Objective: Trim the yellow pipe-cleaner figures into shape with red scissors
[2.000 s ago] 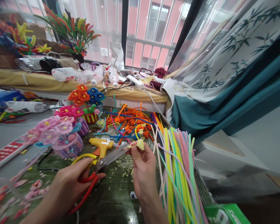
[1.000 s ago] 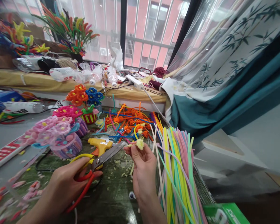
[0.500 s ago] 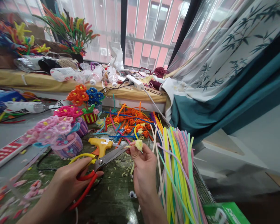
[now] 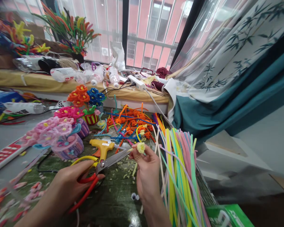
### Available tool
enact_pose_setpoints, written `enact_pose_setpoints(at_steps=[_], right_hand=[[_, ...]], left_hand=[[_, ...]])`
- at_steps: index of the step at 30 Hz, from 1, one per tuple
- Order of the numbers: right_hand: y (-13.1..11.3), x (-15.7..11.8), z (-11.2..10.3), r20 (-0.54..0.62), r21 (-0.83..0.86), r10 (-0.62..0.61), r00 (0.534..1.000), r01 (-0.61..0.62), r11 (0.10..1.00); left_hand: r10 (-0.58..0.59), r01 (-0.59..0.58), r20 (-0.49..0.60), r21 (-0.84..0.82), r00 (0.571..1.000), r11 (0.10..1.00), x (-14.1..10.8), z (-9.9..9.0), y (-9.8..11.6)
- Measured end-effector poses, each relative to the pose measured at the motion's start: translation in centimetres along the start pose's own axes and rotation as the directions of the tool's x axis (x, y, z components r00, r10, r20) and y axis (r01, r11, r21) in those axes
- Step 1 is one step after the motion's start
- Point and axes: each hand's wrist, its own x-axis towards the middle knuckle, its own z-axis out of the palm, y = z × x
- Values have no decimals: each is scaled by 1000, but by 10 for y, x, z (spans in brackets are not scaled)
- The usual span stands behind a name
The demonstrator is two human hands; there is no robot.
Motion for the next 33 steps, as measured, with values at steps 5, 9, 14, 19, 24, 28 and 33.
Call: enact_pose_setpoints(at_steps=[5,9,14,19,24,28,33], right_hand=[[0,-1,-2,-3,-16,2,1000,-2,1000],[0,0,-2,4,-27,2,1000,-2,1000],[1,0,-3,2,-17,14,1000,-14,1000],[1,0,-3,13,-1,27,1000,-27,1000],[0,2,-4,10,-40,7,1000,-7,999],[0,2,-4,22,-52,8,1000,-7,999],[1,2,-5,11,-53,1,1000,-1,999]], left_hand=[[-27,27,5,-37,1000,999,1,-2,2],[-47,49,15,-98,999,994,2,-1,3],[-65,61,-16,-176,998,982,1,1,2],[-62,64,21,-150,998,987,1,0,1],[-16,17,23,-37,1000,999,2,-5,0],[17,-17,27,3,999,1000,3,-7,0],[-9,9,35,-16,999,1000,3,-5,-2]])
